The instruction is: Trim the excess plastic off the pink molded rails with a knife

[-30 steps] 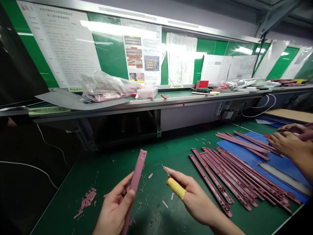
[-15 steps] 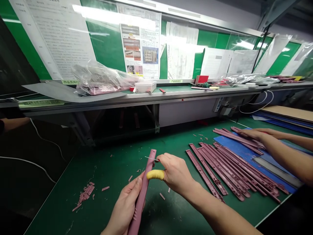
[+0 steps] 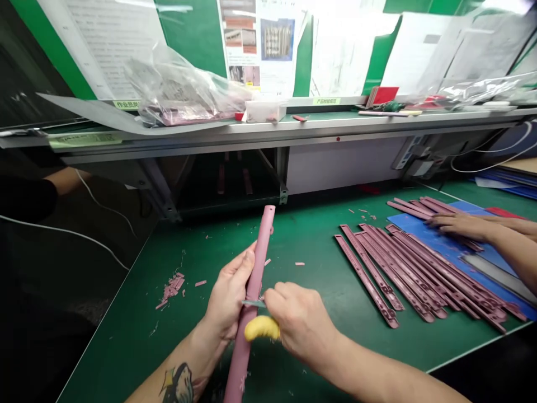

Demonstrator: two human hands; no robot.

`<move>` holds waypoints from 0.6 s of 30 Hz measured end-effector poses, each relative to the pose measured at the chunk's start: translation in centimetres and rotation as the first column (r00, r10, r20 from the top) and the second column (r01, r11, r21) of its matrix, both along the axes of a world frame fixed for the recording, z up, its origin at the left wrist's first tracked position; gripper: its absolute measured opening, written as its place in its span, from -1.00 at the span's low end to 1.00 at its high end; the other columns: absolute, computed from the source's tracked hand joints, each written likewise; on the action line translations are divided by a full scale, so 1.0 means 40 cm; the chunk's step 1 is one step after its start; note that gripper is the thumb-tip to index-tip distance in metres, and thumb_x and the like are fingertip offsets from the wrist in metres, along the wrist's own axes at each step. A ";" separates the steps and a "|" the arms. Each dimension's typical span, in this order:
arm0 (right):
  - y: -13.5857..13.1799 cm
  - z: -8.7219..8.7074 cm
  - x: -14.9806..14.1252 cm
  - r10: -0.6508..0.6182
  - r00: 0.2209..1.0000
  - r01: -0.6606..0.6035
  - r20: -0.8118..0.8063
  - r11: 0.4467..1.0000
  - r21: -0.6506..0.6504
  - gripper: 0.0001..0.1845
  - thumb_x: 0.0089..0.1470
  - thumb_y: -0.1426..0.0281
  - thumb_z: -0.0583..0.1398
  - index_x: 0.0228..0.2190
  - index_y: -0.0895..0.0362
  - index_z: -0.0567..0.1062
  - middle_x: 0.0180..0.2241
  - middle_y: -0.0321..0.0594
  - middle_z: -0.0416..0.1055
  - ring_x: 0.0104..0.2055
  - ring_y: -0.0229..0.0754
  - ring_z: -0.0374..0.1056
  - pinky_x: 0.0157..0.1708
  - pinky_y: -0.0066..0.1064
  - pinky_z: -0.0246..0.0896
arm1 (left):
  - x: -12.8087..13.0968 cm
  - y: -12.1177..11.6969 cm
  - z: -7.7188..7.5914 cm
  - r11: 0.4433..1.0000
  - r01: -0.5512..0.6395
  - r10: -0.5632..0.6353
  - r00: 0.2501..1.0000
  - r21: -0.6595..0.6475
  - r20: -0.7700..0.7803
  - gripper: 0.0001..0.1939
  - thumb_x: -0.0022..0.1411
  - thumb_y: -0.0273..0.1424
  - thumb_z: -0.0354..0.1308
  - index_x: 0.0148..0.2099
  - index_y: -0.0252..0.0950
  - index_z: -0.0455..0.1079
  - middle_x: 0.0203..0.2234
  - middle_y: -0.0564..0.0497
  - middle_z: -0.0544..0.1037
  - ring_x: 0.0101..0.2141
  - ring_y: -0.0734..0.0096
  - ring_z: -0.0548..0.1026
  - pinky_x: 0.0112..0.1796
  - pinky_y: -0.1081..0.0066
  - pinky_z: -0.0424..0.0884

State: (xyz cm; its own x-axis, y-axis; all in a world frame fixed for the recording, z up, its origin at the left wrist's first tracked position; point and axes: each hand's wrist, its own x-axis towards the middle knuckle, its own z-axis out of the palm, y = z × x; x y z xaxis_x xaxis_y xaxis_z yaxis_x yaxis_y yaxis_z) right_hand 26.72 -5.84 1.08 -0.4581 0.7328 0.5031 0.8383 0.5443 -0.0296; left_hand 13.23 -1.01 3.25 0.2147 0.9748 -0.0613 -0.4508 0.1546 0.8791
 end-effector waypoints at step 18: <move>0.040 -0.008 0.045 0.081 0.798 -0.106 -0.597 0.994 -0.006 -0.77 0.12 0.40 0.23 -0.14 0.10 0.54 -0.37 -0.21 0.51 -0.39 -0.22 0.34 -0.36 -0.36 0.21 | 0.001 0.035 0.021 0.997 -0.077 0.077 0.997 -0.010 0.016 -0.55 0.21 -0.15 0.20 0.11 -0.18 0.41 -0.64 0.18 0.23 -0.66 0.67 0.19 -0.68 0.68 0.18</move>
State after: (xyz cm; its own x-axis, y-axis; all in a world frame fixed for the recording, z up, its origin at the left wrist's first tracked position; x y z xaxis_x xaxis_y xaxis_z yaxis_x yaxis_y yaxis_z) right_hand 28.50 -4.26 0.75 -0.1446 0.7257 0.6726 0.5940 0.6073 -0.5276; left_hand 13.28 0.39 4.11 0.1398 0.9878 -0.0680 -0.4758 0.1273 0.8703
